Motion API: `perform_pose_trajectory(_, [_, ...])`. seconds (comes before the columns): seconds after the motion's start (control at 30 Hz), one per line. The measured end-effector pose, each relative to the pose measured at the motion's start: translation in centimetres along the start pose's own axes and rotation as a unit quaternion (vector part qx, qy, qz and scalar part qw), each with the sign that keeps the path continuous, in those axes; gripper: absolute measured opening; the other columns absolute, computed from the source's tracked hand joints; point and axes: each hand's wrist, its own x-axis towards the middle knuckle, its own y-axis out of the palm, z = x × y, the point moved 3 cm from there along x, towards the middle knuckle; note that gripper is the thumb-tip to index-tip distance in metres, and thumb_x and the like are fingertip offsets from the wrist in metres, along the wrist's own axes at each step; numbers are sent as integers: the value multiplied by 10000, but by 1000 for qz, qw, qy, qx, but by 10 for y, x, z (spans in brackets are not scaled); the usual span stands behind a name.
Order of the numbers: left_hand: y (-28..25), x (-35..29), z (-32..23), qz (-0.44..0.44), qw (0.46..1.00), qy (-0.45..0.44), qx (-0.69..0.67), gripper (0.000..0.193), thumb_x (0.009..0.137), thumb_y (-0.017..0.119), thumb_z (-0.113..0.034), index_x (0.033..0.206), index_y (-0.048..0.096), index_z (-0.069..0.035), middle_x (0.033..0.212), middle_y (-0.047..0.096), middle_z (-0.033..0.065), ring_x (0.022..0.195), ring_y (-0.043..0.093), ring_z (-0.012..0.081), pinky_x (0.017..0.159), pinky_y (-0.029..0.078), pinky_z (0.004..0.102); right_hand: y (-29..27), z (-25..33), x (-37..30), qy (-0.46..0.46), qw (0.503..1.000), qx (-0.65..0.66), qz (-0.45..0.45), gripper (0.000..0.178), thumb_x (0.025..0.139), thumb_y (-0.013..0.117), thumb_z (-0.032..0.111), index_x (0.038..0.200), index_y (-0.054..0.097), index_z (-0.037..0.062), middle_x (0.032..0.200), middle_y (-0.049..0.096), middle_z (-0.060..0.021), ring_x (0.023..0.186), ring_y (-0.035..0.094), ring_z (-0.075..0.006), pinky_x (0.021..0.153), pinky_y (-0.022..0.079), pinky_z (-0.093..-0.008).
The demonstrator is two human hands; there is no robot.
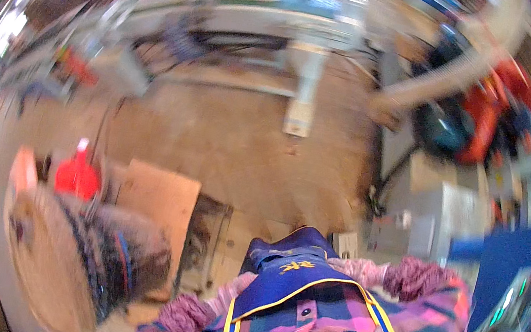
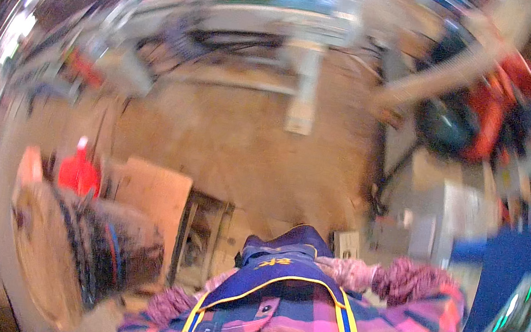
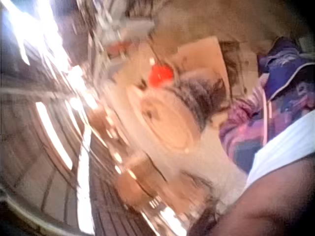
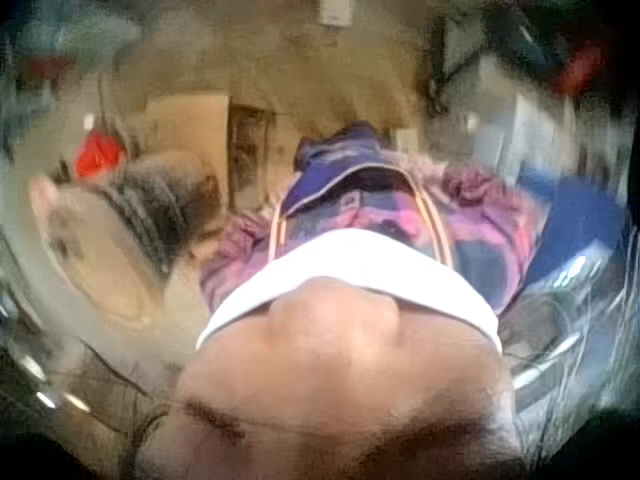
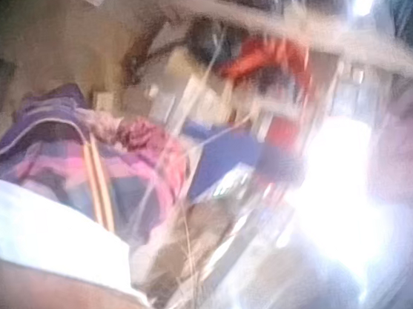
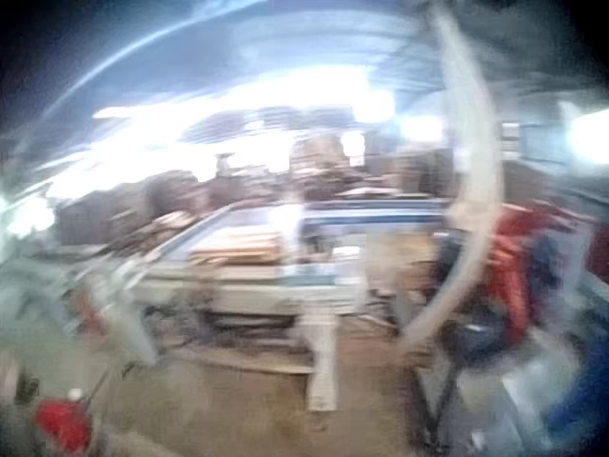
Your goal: The person mixes a brown paste in a metal bowl and applies it to the joints of a wooden slat assembly using a brush. They then move to a metal table to stack and align multiple wooden slats, preparing them for further processing.
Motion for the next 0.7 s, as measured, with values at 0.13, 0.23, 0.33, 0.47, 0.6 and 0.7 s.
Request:
perform_pose_trajectory(0.13, [-127,64,30,-79,955,-218,-187,276,958,551,-320,1098,650,-103,806,695,67,583,633,180,547,546,334,-88,-56,102,6,997,32,67,667,901,524,241,1501,297,60,1535,325,-183,1373,405,-336,1117,376,-350])
perform_pose_trajectory(0.23, [-191,129,62,-87,987,-123,-48,275,957,582,-316,1104,650,-93,885,684,88,749,648,216,683,536,347,-165,-129,151,39,993,30,105,661,900,537,252,1495,315,67,1520,350,-181,1361,419,-338,1112,381,-360])
perform_pose_trajectory(0.33, [-221,200,41,-182,973,46,134,273,970,571,-318,1090,661,-89,939,689,93,859,662,223,779,518,359,-257,-208,175,49,990,3,132,656,898,549,263,1488,332,75,1505,374,-179,1350,433,-341,1108,385,-369])
perform_pose_trajectory(0.47, [-253,247,-110,-249,916,103,298,396,1014,473,-384,1273,573,-101,1126,616,159,1126,577,312,969,444,420,-395,-292,207,44,986,-16,158,648,896,566,277,1479,355,84,1484,407,-176,1334,451,-344,1102,392,-381])
perform_pose_trajectory(0.6, [-292,287,-145,-306,870,113,369,412,1012,486,-380,1324,539,-116,1174,592,144,1160,555,297,1032,425,413,-504,-340,276,11,978,-34,206,641,894,583,291,1469,378,94,1464,440,-173,1319,470,-348,1096,398,-394])
perform_pose_trajectory(0.7, [-347,285,-198,-272,752,166,577,541,915,606,-407,1384,493,-161,1320,528,139,1228,515,320,1055,411,441,-566,-352,351,-15,970,-46,238,636,893,595,302,1462,396,101,1449,465,-171,1307,484,-350,1091,403,-403])
